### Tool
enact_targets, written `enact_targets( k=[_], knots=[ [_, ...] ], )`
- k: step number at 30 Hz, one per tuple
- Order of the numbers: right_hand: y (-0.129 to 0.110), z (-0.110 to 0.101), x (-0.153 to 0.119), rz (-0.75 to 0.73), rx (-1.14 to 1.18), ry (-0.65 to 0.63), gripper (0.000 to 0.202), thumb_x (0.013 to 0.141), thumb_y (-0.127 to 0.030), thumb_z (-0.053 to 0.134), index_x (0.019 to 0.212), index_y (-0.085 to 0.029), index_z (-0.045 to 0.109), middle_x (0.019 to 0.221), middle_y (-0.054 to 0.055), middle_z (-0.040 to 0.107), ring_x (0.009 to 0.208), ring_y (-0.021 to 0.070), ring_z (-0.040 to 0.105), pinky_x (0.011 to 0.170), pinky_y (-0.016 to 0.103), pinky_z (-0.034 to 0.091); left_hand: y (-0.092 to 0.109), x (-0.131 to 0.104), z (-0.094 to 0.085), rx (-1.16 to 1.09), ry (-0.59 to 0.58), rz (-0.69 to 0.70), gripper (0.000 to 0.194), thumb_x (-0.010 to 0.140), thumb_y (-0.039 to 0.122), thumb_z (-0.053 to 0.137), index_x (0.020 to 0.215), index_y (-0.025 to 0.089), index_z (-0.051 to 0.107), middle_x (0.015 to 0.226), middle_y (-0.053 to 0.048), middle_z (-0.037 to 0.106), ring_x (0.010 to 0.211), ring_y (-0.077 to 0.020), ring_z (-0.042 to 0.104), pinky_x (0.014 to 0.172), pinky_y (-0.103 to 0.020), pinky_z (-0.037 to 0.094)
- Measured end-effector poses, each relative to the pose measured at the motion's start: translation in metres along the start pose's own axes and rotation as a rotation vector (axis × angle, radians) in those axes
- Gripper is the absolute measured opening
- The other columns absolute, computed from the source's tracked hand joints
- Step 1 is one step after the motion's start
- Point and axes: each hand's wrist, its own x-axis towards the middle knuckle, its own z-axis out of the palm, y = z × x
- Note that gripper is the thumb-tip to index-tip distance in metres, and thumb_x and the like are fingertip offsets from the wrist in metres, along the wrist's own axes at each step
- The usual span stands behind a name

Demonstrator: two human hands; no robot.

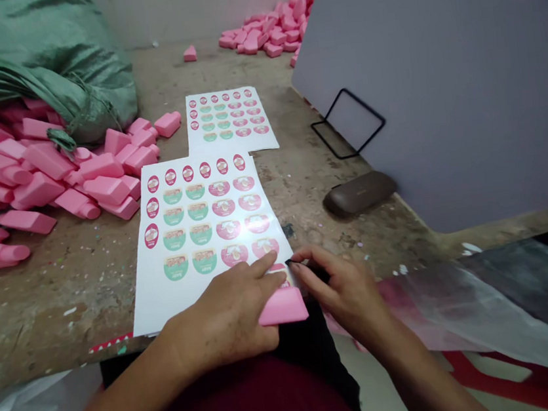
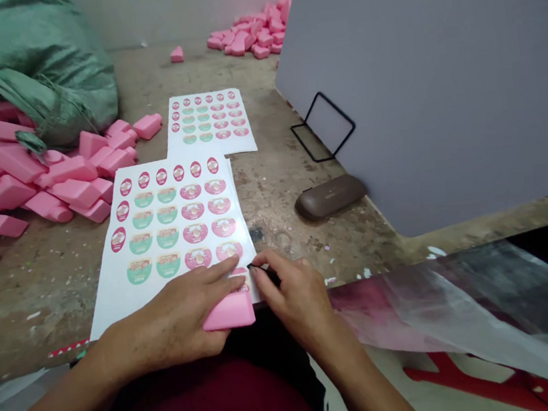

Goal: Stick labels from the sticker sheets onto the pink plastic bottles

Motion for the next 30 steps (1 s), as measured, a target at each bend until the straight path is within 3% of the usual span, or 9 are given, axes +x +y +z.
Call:
enact_targets(
  k=[4,11,18,21,24,27,30],
  knots=[
    [0.005,0.002,-0.003,0.047,0.134,-0.011,0.022,0.091,-0.038,0.052,0.094,-0.024,0.069,0.076,0.000,0.073,0.064,0.0185,0.063,0.062,0.030,0.043,-0.003,-0.003,0.000,-0.028,-0.015,-0.015,0.073,0.070,0.022,0.064,0.142,0.016,0.052,0.163,-0.016,0.028,0.142,-0.0365,0.043,0.114,-0.050,0.039],
    [0.002,0.004,-0.002,-0.136,-0.140,0.080,0.021,0.095,-0.032,0.051,0.092,-0.023,0.070,0.076,0.001,0.076,0.058,0.0180,0.061,0.065,0.033,0.038,-0.003,-0.003,0.001,-0.046,0.001,-0.007,0.071,0.069,0.020,0.064,0.140,0.018,0.054,0.164,-0.017,0.024,0.142,-0.0378,0.043,0.113,-0.053,0.039],
    [0.007,0.000,-0.002,-0.343,-0.127,0.085,0.025,0.098,-0.028,0.047,0.096,-0.023,0.071,0.085,0.002,0.078,0.059,0.0156,0.061,0.065,0.034,0.033,-0.004,-0.004,0.000,-0.093,-0.003,-0.006,0.072,0.069,0.021,0.065,0.140,0.019,0.054,0.164,-0.017,0.027,0.142,-0.0398,0.042,0.114,-0.053,0.037],
    [0.007,-0.003,-0.006,-0.201,-0.001,0.056,0.026,0.097,-0.031,0.048,0.105,-0.023,0.071,0.085,0.003,0.078,0.065,0.0178,0.065,0.066,0.033,0.042,-0.010,-0.005,-0.005,-0.268,0.028,-0.047,0.063,0.070,0.027,0.068,0.132,0.022,0.060,0.158,-0.013,0.042,0.138,-0.0377,0.047,0.113,-0.050,0.037],
    [0.002,-0.004,-0.009,-0.004,0.100,-0.021,0.035,0.093,-0.039,0.056,0.119,-0.022,0.071,0.091,0.006,0.079,0.075,0.0221,0.071,0.069,0.033,0.052,-0.016,-0.005,-0.008,-0.634,0.159,-0.200,0.052,0.077,0.042,0.069,0.125,0.022,0.062,0.131,-0.008,0.065,0.119,-0.0318,0.059,0.101,-0.042,0.046],
    [-0.005,-0.006,-0.013,0.053,0.168,-0.136,0.041,0.085,-0.040,0.066,0.122,-0.023,0.073,0.097,0.007,0.080,0.081,0.0258,0.074,0.075,0.038,0.056,-0.021,-0.004,-0.007,-1.005,0.272,-0.290,0.049,0.079,0.052,0.069,0.115,0.020,0.061,0.102,-0.004,0.069,0.096,-0.0241,0.064,0.084,-0.034,0.048],
    [-0.007,-0.013,-0.021,0.146,0.462,-0.261,0.037,0.080,-0.038,0.072,0.115,-0.027,0.077,0.104,0.006,0.079,0.091,0.0258,0.074,0.081,0.039,0.058,-0.023,-0.001,-0.004,-1.219,0.333,-0.321,0.049,0.078,0.051,0.073,0.111,0.017,0.059,0.097,-0.006,0.067,0.093,-0.0213,0.064,0.082,-0.031,0.047]
  ],
)
